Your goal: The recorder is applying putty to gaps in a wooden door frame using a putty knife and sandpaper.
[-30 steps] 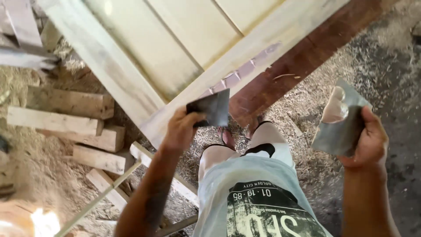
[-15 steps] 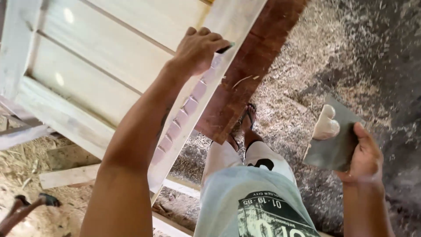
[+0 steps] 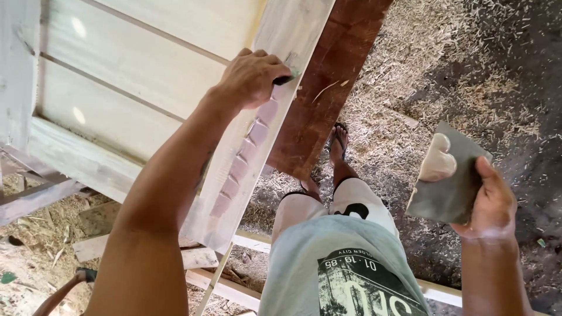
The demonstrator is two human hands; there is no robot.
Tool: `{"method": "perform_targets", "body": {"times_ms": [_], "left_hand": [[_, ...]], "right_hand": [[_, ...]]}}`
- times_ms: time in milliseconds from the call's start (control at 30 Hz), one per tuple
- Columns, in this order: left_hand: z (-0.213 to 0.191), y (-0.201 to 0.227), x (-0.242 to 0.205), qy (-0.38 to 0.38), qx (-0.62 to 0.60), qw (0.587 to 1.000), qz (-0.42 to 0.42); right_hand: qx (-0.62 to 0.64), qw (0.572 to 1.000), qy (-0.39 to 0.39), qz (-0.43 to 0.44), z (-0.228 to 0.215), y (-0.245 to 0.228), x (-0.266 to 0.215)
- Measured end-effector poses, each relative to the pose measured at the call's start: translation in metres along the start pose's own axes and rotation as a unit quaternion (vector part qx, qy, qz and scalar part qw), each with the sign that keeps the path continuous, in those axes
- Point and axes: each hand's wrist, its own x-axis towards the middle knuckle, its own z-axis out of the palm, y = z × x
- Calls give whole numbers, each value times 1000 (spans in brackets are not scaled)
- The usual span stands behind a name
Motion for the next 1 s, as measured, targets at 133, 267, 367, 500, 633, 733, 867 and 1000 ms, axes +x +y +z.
{"method": "perform_targets", "body": {"times_ms": [133,267,367,500,633,733,867,1000], "left_hand": [[10,5,-33,-46,-10,999,-22],[29,9,-73,-61,-13,998,-9],[48,11,-112,-48,-28,998,-2],[64,17,-158,-59,-21,998,-5],[85,22,-201,-66,-36,997,-19],[109,23,-229,-76,-38,996,-36],[125,27,-268,-79,-56,994,-55],[135,25,-292,-90,-30,994,-54]], "right_hand": [[-25,999,45,-14,-4,19,-15],[-15,999,31,4,3,39,-32],[-30,999,17,7,13,56,-33],[-67,996,49,14,22,81,-44],[-129,986,102,16,42,103,-50],[-142,982,122,20,52,120,-54],[-135,979,150,18,50,145,-49],[-151,968,189,63,72,172,-29]]}}
